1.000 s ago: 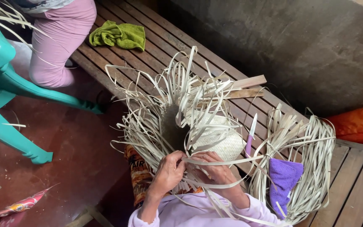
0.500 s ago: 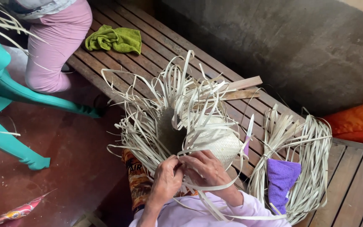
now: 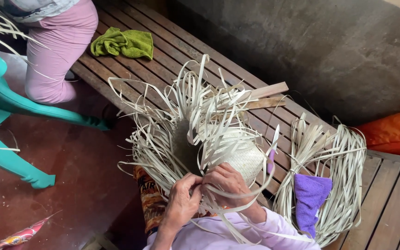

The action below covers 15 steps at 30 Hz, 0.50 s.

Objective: Weaving a traditional hat using dried plant fibers on a wooden bench.

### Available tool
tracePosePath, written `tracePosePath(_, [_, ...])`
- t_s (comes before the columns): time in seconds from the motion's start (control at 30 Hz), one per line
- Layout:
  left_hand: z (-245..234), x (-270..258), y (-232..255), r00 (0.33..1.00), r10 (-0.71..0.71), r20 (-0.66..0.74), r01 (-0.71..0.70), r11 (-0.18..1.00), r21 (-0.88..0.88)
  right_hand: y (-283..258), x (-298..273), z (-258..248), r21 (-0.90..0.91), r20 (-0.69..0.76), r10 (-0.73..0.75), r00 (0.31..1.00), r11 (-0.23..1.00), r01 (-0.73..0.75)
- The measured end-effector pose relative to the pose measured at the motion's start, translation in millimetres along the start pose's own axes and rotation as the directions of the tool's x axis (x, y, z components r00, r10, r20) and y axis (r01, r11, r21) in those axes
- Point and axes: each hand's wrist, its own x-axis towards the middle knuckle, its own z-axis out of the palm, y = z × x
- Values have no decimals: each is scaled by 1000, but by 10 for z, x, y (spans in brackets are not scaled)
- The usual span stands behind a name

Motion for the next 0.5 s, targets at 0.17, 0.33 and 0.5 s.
tracePosePath(0.17, [-74,8,-129,986,135,99,-143,986,81,-55,19,-113,116,18,96,995,988,-97])
tracePosePath(0.33, [-315,-51,-457,993,-54,102,16,940,342,4,-35,-65,125,10,153,988,980,-153])
tracePosePath(0.5, [-744,-141,-971,970,-192,-147,239,846,477,-67,63,-194,164,-28,180,983,971,-173])
